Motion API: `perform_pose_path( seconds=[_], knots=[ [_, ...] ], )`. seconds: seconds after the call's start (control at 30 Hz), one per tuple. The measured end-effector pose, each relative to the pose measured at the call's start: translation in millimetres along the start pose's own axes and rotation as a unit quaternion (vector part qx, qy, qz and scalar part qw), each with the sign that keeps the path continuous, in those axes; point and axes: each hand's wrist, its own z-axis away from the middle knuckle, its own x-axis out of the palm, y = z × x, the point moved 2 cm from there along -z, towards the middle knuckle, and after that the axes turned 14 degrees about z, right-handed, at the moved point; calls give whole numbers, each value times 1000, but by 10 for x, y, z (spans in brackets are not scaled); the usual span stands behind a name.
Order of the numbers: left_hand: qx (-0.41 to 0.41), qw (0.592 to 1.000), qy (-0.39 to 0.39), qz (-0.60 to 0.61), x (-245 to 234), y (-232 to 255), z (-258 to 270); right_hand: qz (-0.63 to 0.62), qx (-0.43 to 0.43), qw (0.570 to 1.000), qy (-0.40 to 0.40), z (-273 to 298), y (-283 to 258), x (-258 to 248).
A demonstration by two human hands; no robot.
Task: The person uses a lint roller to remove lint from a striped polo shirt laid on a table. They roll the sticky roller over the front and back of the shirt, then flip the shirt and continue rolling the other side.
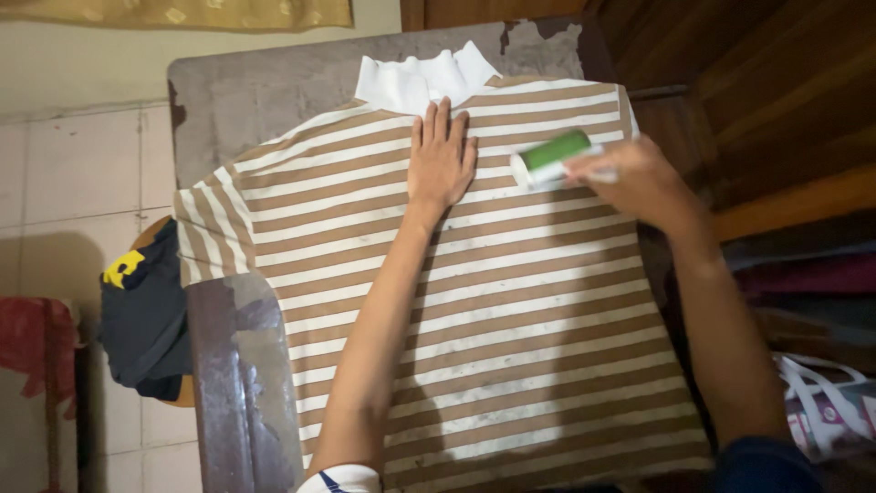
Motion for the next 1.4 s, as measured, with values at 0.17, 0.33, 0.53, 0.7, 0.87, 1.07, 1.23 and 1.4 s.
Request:
perform_pose_path(
  seconds=[0.17, 0.33, 0.53, 0.7, 0.87, 1.07, 1.23, 1.4],
  knots=[
    [0, 1000, -3, 9, -11, 8, 4, -47, 270, 934, -228, 742, -370, -329],
    [-18, 999, -23, 23, -68, 60, 5, -1, 414, 841, -348, 698, -381, -374],
    [-21, 999, -34, 29, -132, 110, 1, -12, 411, 889, -200, -163, 194, -96],
    [-12, 999, -28, 24, -116, 97, -1, 57, 241, 968, -36, -647, 652, 249],
    [-15, 999, -26, 24, -107, 82, 6, 32, 320, 941, -101, -481, 504, 133],
    [-16, 999, -31, 22, -92, 69, 14, 37, 248, 961, -117, 296, -416, -280],
    [-11, 999, -34, 24, -97, 67, 3, 4, 338, 901, -272, 781, -929, -520],
    [-5, 999, -25, 21, -97, 74, 8, -3, 429, 864, -265, 742, -732, -439]
  ],
)
